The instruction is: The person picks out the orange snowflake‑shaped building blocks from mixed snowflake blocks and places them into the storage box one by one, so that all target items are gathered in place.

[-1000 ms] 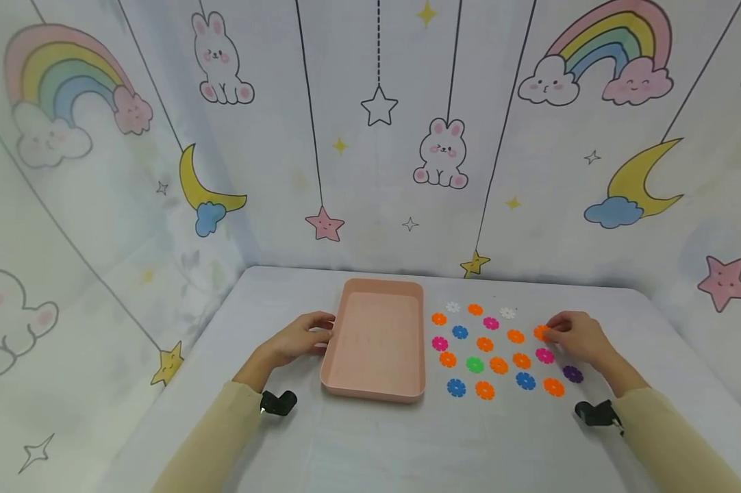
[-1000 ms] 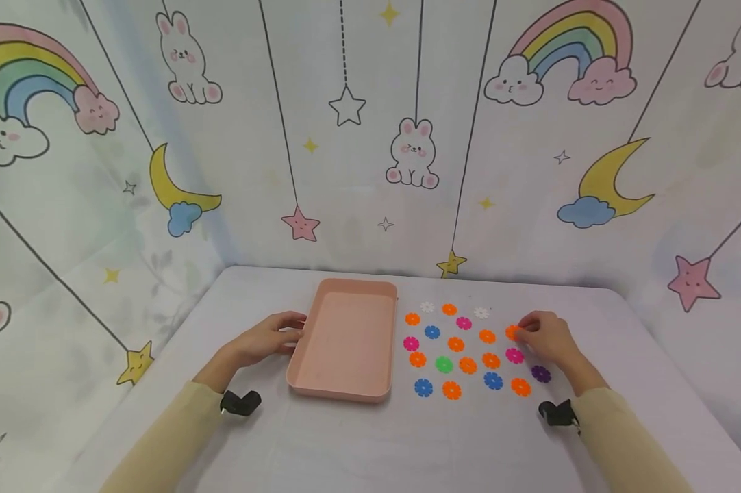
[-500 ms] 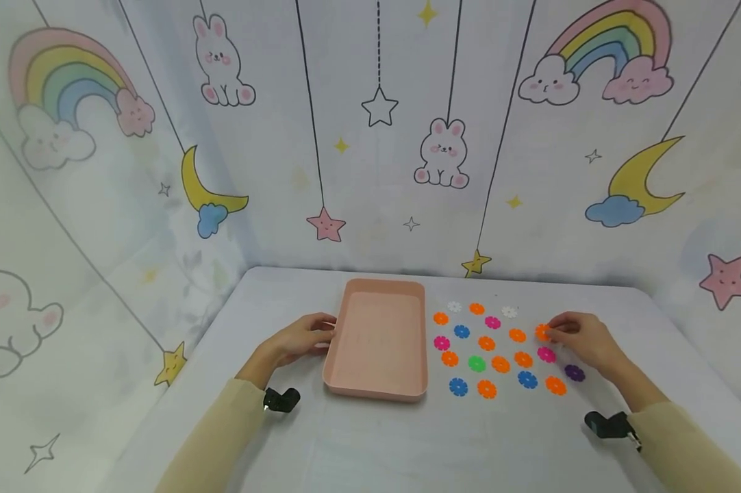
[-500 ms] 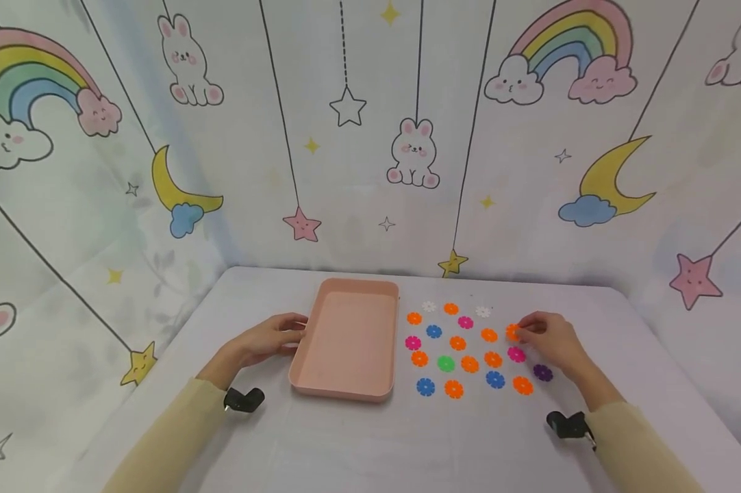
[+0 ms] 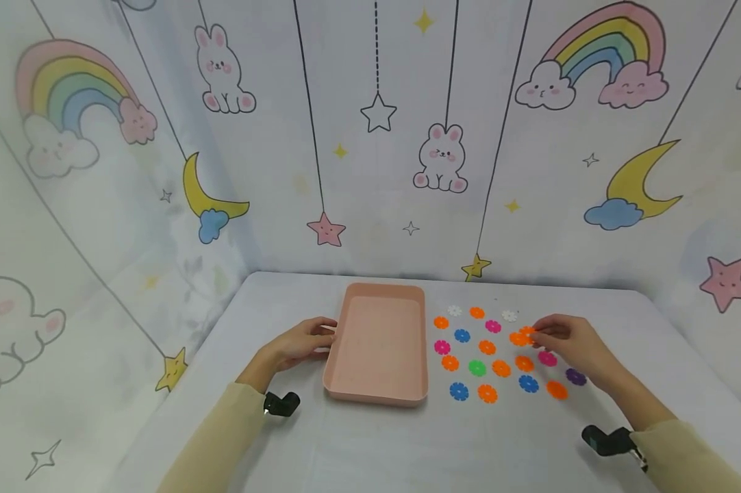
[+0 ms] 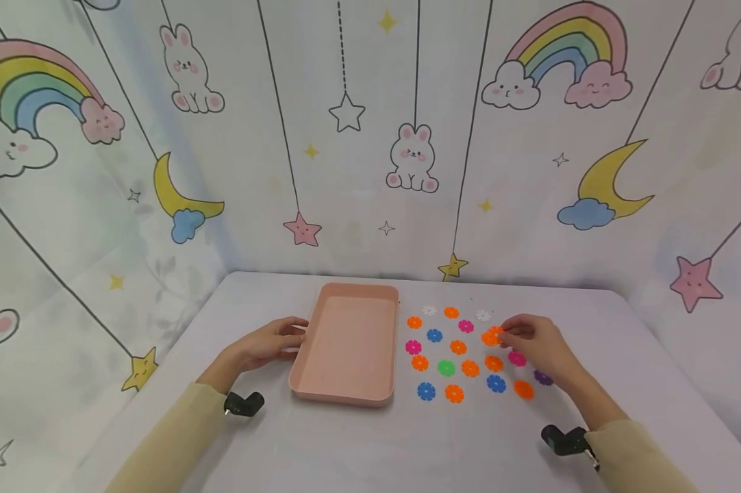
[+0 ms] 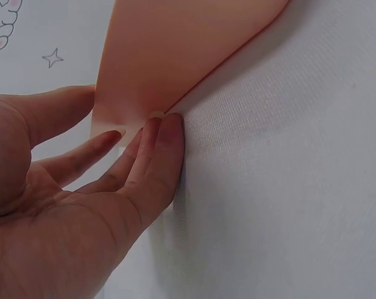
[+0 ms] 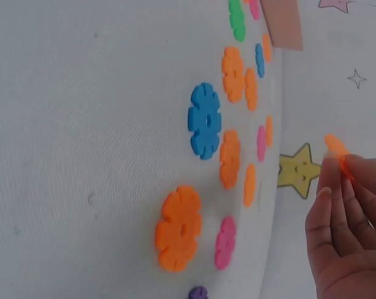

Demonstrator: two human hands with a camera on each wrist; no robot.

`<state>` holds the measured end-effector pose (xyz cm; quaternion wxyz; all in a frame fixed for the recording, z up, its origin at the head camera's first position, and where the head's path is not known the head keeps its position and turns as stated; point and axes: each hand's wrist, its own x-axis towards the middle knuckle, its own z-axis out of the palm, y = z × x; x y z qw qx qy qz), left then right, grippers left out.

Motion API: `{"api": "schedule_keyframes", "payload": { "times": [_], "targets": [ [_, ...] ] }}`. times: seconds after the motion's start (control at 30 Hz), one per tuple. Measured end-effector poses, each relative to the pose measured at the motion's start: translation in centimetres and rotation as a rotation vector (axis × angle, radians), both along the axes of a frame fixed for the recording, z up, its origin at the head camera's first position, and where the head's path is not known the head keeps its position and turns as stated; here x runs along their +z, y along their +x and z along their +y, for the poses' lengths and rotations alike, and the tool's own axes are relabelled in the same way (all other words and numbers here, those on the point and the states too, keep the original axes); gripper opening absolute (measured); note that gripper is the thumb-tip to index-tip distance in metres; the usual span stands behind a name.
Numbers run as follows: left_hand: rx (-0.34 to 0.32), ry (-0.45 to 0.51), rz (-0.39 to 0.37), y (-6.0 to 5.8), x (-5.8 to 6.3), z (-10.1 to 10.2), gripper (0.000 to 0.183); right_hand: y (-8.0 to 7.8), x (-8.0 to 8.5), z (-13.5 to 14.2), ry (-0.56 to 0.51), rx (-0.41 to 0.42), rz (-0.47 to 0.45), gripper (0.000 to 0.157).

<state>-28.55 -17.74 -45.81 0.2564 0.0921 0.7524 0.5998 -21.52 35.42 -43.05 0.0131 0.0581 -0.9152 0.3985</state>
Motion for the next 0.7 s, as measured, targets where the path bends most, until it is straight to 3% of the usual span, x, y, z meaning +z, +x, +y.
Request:
{"api": "schedule_keyframes", "payload": {
  "times": [0.7],
  "targets": [
    [0.001, -0.011, -0.020, -0.1, 0.2, 0.1, 0.048, 0.7, 2.6, -7.5, -0.178, 0.142, -0.025, 0.026]
  ]
}}
